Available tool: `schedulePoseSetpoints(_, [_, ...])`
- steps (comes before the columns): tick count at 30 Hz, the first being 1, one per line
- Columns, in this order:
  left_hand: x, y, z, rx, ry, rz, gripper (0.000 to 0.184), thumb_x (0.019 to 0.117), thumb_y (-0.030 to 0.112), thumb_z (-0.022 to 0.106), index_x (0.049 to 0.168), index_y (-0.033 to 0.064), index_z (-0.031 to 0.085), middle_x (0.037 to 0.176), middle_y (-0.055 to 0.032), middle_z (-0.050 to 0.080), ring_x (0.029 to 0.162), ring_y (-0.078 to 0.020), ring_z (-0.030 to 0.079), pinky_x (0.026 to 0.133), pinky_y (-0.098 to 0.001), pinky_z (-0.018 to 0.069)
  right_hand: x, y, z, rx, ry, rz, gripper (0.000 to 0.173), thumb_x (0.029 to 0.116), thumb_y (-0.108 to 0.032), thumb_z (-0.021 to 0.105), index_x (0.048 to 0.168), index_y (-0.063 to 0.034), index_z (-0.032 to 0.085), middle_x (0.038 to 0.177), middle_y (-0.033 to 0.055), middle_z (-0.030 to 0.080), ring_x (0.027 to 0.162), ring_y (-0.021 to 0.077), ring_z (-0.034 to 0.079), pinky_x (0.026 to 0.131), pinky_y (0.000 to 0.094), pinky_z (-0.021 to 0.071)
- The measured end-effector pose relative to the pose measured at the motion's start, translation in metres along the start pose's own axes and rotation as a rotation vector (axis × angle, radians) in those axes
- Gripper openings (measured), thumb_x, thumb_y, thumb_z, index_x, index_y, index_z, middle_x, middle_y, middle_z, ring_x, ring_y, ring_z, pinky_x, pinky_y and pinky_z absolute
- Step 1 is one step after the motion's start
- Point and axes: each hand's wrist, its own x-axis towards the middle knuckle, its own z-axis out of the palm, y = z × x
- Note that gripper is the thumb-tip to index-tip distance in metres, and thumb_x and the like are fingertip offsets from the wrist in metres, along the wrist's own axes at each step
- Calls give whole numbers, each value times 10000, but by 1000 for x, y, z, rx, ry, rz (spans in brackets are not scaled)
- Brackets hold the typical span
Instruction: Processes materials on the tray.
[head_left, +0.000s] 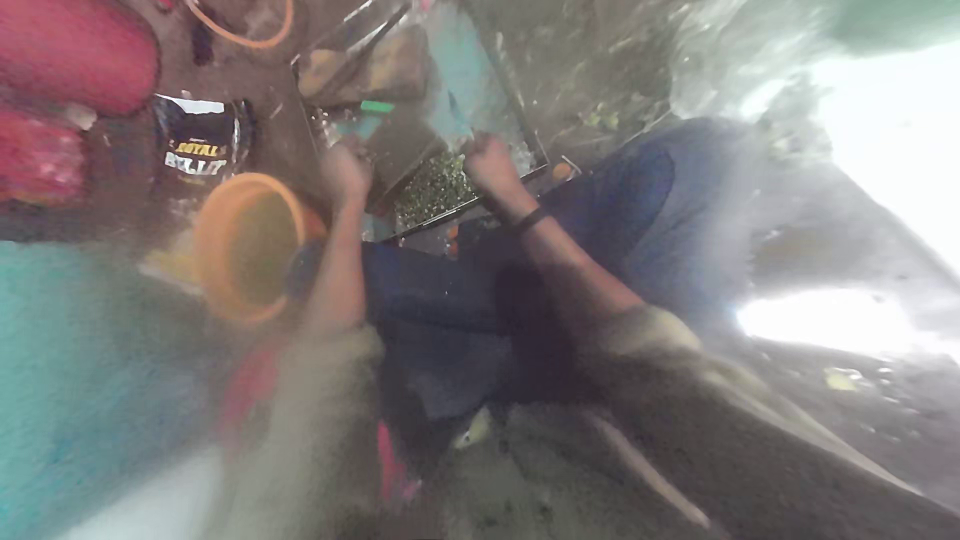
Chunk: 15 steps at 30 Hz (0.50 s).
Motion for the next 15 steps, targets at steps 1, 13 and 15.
schedulePoseSetpoints(1, [0, 0, -1, -13, 1, -14, 373, 946, 88, 625, 1311, 123, 695, 1261, -104, 734, 1203, -322, 683, 1051, -593, 512, 0, -1, 0, -4, -3, 1, 354, 1097, -326, 435, 1101, -64, 673, 937, 137, 661, 842, 291, 657, 759, 538, 532])
schedulePoseSetpoints(13, [-5, -2, -13, -79, 48, -38, 261, 975, 216, 668, 1198, 105, 746, 1213, -135, 734, 1163, -305, 691, 1055, -540, 520, 0, 3, 3, 3, -16, -2, 338, 1097, -310, 442, 1097, -74, 683, 924, 124, 661, 823, 271, 645, 761, 522, 528])
schedulePoseSetpoints(15, [-4, 4, -4, 38, -3, 7, 270, 963, 242, 674, 1199, 127, 742, 1239, -148, 716, 1183, -335, 676, 1038, -578, 523, 0, 2, 2, -27, -10, 10, 347, 1092, -316, 433, 1096, -79, 687, 934, 129, 671, 855, 285, 659, 774, 539, 532])
